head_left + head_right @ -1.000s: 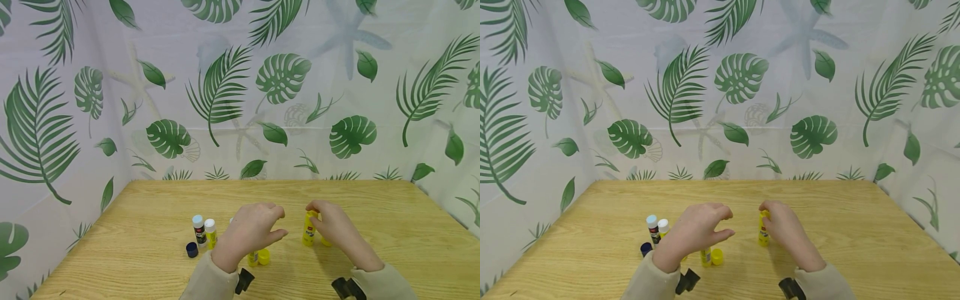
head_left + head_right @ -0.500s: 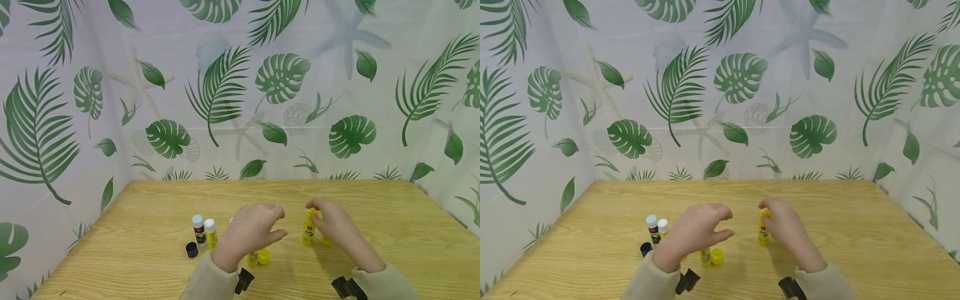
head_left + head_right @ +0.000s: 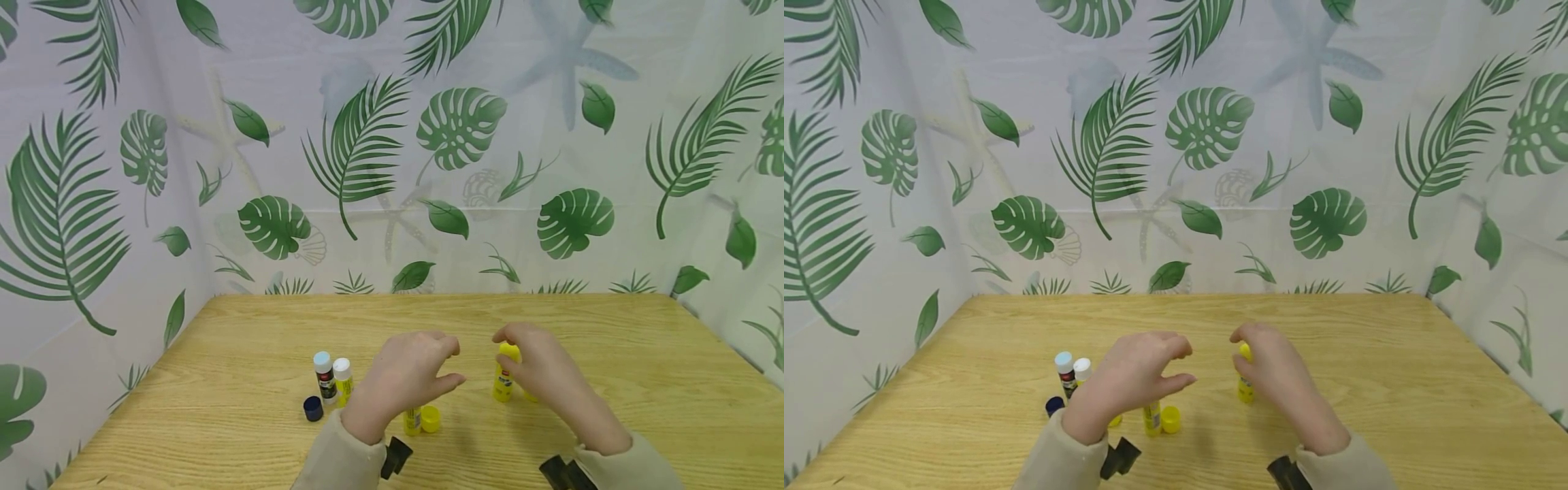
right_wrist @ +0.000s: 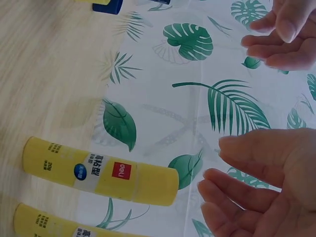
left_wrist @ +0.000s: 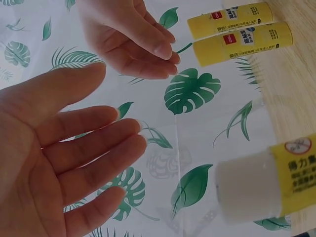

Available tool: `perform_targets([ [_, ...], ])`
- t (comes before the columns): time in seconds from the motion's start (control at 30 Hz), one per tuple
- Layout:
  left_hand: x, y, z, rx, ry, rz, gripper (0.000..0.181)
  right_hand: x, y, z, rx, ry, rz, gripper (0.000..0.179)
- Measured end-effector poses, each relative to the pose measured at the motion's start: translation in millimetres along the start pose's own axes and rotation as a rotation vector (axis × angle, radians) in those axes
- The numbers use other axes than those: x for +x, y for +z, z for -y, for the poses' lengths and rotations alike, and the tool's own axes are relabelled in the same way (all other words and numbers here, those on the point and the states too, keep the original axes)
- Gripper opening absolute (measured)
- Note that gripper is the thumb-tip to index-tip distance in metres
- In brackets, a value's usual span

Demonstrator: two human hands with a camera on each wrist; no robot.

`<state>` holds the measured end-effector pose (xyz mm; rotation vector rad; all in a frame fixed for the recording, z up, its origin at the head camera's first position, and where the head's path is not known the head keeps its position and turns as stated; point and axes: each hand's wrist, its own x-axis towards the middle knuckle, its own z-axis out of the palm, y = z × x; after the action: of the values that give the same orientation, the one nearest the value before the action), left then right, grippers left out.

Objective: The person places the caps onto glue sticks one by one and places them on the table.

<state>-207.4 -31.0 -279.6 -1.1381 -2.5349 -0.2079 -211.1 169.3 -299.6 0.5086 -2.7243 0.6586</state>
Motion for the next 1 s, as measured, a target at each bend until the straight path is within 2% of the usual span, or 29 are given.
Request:
perform_targets([
  [0.2,-2.2,-4.5,5.3,-0.003,-0.051,0.042,0.026,-1.5,-1,5,-0.018,-0.025,0.021,0.021],
  [0.5,-6.2,-11.3,11.5,-0.071,-0.137,0.134,0.029,-2.3,-3,15,-0.012,0.003,0.083,0.026],
  [0.77,-7.5,-9.4,12.7,-0.089,-0.208,0.291,0.033,-2.8,-1,15,0.005,0.003,0.111,0.024],
  [1.0,-5.7,-4.9,12.3,-0.136,-0.252,0.396,0.034,-2.9,1,14,0.025,0.020,0.138,0.023],
])
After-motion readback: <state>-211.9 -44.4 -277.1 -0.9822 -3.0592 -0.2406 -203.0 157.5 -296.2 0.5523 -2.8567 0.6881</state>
